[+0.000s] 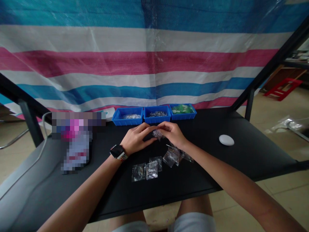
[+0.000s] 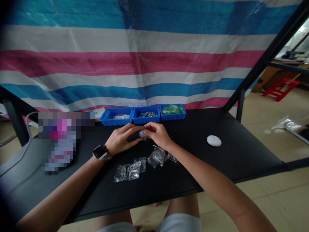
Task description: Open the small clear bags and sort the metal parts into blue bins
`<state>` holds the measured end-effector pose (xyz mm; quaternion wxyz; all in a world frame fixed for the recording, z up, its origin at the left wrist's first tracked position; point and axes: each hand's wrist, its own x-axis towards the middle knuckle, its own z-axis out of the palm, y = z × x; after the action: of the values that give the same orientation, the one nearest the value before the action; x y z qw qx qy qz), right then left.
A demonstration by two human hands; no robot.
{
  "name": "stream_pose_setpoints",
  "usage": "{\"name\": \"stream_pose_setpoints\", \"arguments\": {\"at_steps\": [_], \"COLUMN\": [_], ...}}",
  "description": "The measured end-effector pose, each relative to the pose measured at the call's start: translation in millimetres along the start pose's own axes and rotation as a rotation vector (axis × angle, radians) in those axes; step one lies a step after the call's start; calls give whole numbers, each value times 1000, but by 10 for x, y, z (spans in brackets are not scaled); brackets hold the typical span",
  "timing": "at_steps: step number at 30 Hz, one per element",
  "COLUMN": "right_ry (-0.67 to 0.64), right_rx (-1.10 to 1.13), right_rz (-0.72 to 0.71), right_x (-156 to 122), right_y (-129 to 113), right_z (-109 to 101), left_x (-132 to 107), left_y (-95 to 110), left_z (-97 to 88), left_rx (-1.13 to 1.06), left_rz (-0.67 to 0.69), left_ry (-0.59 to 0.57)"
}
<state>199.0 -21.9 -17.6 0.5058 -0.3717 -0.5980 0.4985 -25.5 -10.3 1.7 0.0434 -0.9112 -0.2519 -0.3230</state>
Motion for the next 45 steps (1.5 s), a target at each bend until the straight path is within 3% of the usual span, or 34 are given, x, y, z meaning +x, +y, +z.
{"name": "stream_pose_setpoints", "arguments": {"at_steps": [5,15,25,31,40,45], "right_ry": [-37,-49,-126,-187,-215,-204], "right_rx": [65,28,14,-14,21,-21], "right_rz": [36,39,47,100,99,17], "right_x": [-21,-25,-60,-82,-161,-131], "right_y": [-14,73,-40,-56,-60,-45], "right_z": [26,64,61,39,91,94], "left_x": [-1,9,-17,-26,-14,-21], "left_y": [14,69,16,24,45,40], "left_z": [8,17,19,27,8,21], "left_rx": [42,-46,7,-62,-55,-56], "left_rz": [39,-13,-18,-94,-46,-82], "left_ry": [17,18,32,7,-25,-2]}}
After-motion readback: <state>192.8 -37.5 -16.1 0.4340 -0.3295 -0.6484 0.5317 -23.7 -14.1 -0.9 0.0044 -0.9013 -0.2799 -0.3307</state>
